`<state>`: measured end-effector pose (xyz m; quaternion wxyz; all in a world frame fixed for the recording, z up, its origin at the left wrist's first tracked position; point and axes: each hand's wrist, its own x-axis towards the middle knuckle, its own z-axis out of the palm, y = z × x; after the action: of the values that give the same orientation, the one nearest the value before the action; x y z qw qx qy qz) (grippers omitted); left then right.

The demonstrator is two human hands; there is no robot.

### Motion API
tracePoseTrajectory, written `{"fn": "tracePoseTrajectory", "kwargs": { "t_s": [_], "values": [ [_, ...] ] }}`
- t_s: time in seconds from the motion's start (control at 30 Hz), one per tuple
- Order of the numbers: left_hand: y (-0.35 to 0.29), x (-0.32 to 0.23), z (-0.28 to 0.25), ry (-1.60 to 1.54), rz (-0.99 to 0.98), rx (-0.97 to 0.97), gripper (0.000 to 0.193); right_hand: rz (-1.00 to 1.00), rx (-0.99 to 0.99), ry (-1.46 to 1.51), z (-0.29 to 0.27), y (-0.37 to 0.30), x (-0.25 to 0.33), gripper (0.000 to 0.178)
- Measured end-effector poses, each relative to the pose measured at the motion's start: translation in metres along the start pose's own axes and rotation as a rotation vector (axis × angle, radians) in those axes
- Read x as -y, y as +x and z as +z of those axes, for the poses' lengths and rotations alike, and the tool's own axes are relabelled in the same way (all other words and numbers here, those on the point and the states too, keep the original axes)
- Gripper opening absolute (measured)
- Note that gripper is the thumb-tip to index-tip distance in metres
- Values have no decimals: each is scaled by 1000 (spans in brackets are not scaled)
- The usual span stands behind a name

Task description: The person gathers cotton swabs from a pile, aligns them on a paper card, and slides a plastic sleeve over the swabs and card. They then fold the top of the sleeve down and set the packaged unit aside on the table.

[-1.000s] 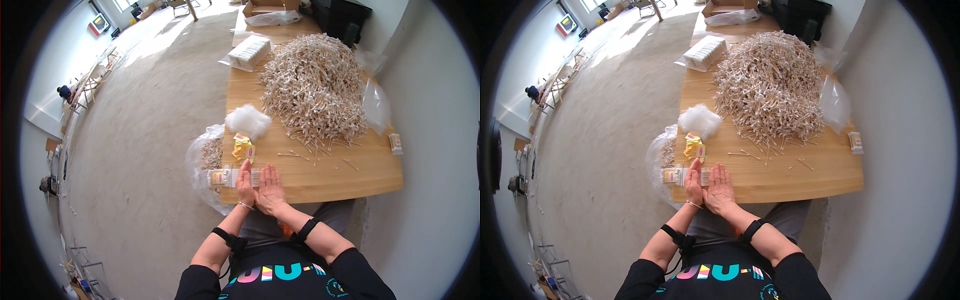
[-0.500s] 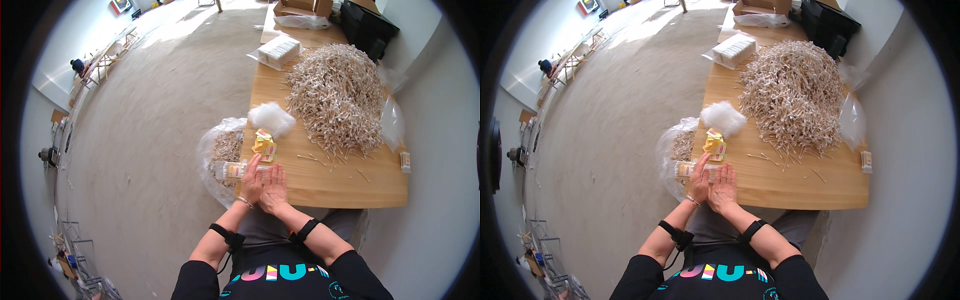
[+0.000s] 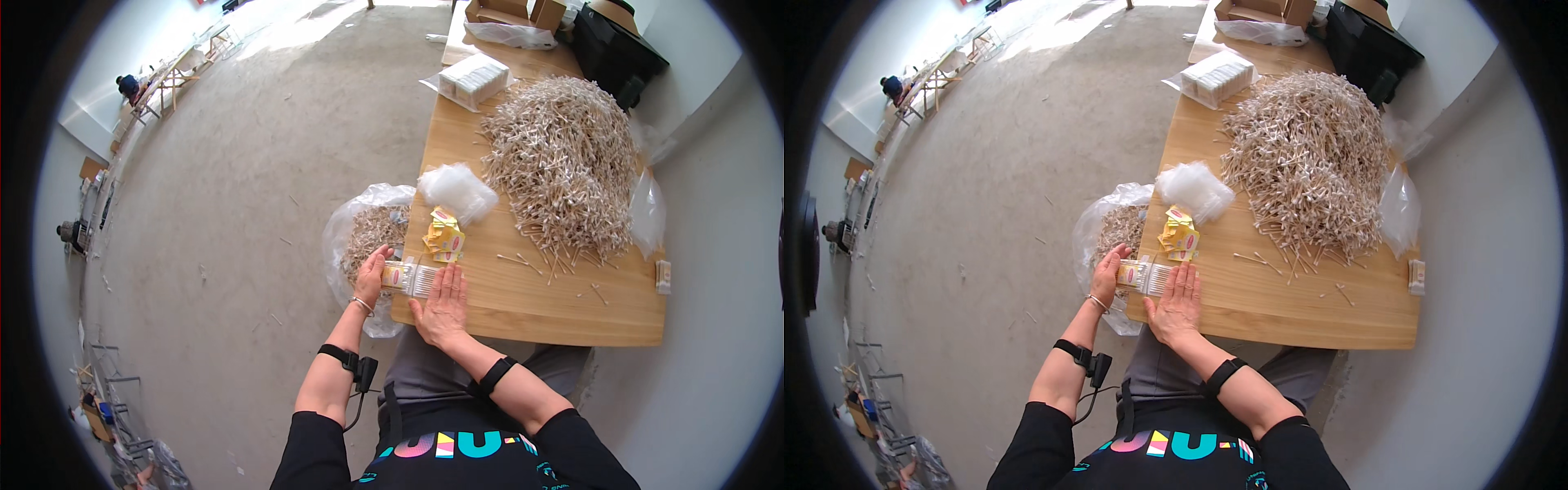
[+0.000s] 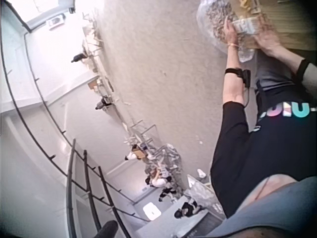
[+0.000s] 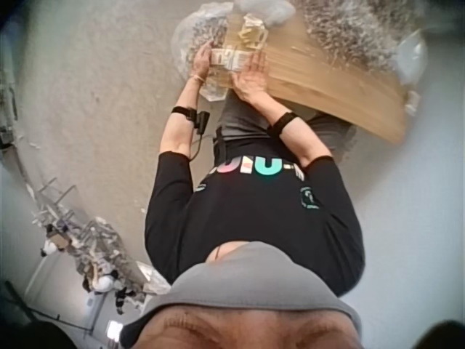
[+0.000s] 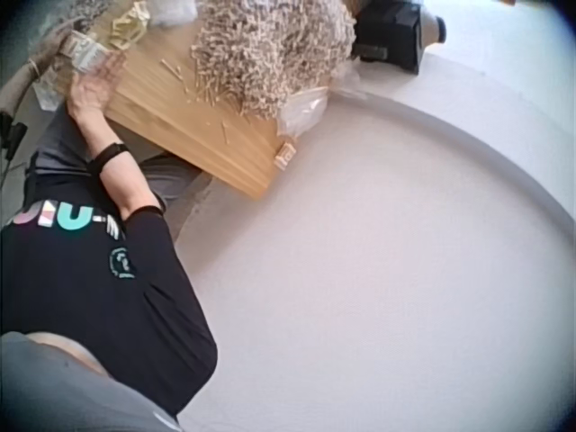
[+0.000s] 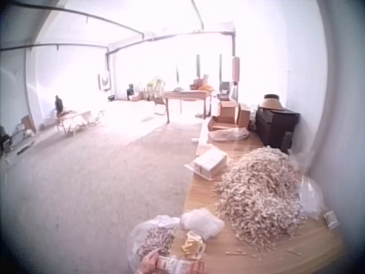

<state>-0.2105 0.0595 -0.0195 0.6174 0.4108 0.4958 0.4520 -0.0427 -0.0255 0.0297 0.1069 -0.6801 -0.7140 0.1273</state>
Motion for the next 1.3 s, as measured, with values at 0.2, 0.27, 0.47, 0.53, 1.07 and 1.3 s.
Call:
{"fn": "tracePoseTrajectory", "kwargs": {
  "t_s": [0.2, 0.27, 0.47, 0.53, 1.07, 1.3],
  "values": [
    [-5, -5, 2, -126, -23, 36, 42, -1, -9, 4, 4, 3, 15, 94],
    [-6, -4, 2, -140, -17, 27, 41, -7, 10, 9, 6, 4, 20, 94],
    [-7, -8, 11, -122, 18, 9, 37, -29, 4, 29, 10, 9, 28, 94],
    [-7, -7, 10, -94, 44, 0, 37, -82, 33, 35, 8, 9, 31, 95],
    [-11, -14, 8, -112, -14, 28, 39, -107, -251, 907, 9, 39, 26, 54],
    [-13, -15, 14, -94, 14, 35, 39, -84, -245, 949, 18, 42, 54, 56]
  ]
}}
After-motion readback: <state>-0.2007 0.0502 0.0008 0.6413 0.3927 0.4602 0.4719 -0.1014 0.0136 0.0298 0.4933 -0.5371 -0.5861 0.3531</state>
